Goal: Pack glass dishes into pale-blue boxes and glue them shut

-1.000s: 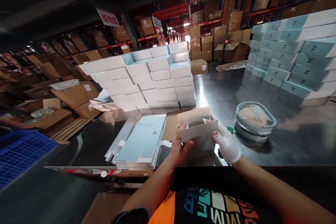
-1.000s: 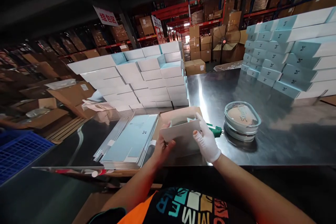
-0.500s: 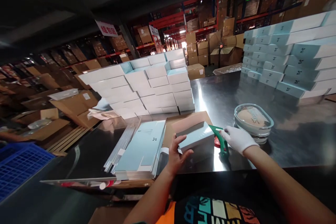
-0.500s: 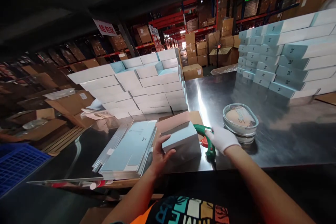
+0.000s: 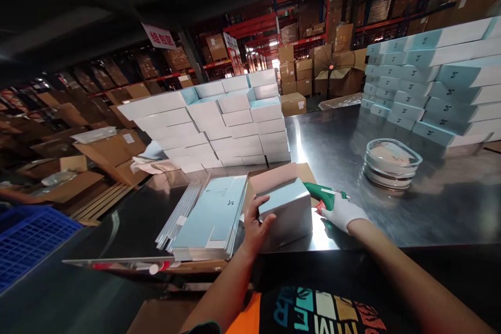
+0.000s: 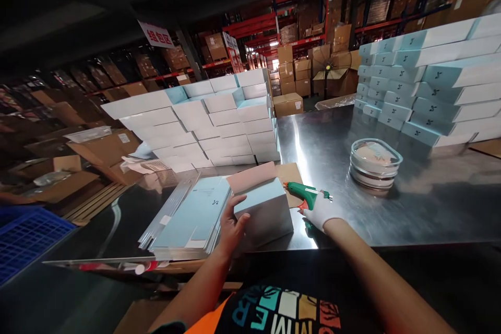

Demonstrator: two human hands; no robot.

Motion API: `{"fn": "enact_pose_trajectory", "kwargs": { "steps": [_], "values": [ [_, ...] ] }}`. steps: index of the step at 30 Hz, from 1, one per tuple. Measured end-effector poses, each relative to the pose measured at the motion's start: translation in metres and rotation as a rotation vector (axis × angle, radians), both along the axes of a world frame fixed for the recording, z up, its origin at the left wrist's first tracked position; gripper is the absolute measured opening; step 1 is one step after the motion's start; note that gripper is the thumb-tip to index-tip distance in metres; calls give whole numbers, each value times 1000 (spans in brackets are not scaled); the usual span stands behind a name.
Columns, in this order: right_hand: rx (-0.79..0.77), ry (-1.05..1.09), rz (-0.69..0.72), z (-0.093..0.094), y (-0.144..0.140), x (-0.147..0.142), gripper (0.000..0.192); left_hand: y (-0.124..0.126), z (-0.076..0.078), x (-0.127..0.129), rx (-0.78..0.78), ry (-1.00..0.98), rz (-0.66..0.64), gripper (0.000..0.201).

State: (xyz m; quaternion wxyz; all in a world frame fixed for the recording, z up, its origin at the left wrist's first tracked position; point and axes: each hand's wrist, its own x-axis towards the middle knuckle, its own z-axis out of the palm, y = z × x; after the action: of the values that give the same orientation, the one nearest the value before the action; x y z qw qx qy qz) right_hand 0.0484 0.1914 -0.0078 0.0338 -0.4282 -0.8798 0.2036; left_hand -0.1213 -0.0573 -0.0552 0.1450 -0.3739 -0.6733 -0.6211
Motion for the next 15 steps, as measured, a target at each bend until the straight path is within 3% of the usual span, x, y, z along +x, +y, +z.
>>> {"fn": "enact_pose_trajectory", "kwargs": {
  "steps": [6, 9, 11, 13, 15],
  "values": [
    [-211, 336, -13, -5, 9, 5, 73, -2, 24, 9, 83, -154, -43, 68],
    [-342, 536, 5, -7, 6, 16, 62, -5, 35, 11, 121, -247, -49, 67],
    [-281, 657, -56, -8, -2, 21, 54, -6, 41, 12, 132, -318, -78, 67],
    [-118, 822, -176, -6, -11, 25, 57, -7, 47, 14, 139, -381, -108, 68],
    [19, 937, -175, -1, -17, 28, 60, -7, 52, 16, 142, -413, -132, 68]
  ]
}}
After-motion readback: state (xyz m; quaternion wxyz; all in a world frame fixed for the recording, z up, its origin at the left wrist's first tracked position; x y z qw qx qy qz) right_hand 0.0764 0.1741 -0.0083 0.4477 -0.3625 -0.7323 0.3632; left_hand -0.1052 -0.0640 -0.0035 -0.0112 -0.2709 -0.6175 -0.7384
